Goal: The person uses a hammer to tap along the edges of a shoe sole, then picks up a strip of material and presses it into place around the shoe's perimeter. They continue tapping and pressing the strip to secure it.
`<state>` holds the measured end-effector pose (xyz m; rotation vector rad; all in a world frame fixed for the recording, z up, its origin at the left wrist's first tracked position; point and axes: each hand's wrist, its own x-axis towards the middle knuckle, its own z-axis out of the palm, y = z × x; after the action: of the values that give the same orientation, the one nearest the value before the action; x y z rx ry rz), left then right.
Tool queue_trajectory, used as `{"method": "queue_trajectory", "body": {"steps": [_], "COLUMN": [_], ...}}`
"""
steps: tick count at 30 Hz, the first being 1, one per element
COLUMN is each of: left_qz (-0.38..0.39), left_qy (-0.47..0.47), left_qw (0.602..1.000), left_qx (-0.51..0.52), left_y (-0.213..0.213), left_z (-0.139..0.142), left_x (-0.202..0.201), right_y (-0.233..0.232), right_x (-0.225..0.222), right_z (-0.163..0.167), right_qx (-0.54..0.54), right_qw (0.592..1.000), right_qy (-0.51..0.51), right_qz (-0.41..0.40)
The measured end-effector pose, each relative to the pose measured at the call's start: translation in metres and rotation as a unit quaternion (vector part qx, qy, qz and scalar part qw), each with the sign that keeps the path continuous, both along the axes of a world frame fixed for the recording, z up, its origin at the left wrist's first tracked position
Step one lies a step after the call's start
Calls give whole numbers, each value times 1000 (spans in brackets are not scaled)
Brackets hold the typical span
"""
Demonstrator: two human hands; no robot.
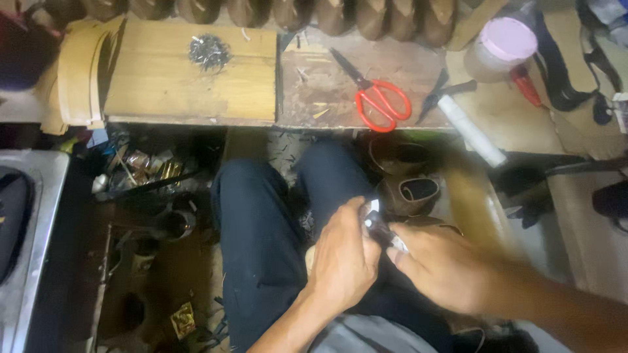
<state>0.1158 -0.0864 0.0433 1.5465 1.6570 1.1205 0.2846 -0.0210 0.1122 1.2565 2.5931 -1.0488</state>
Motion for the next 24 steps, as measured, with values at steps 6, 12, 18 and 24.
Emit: {"method": "queue_trajectory", "body": {"steps": [6, 12, 18, 24], "left_qz": [-41, -144, -55, -16], "left_qy": [-44, -214, -213, -137], "left_qw": [998, 962, 963, 990], "left_qx": [13, -87, -153, -35], "left_y": [-6, -3, 0, -10], "left_z": [0, 12, 20, 16], "left_x": [-14, -55, -53, -45], "right_y": [-32, -40, -38, -41], "right_x": [-5, -11, -20, -24], "right_z": [-24, -26, -19, -19], "right_qx": [113, 143, 124, 135], "right_qw": [990, 986, 991, 990], "right_qy": [29, 68, 19, 39], "right_qz": [-80, -55, -39, -7]}}
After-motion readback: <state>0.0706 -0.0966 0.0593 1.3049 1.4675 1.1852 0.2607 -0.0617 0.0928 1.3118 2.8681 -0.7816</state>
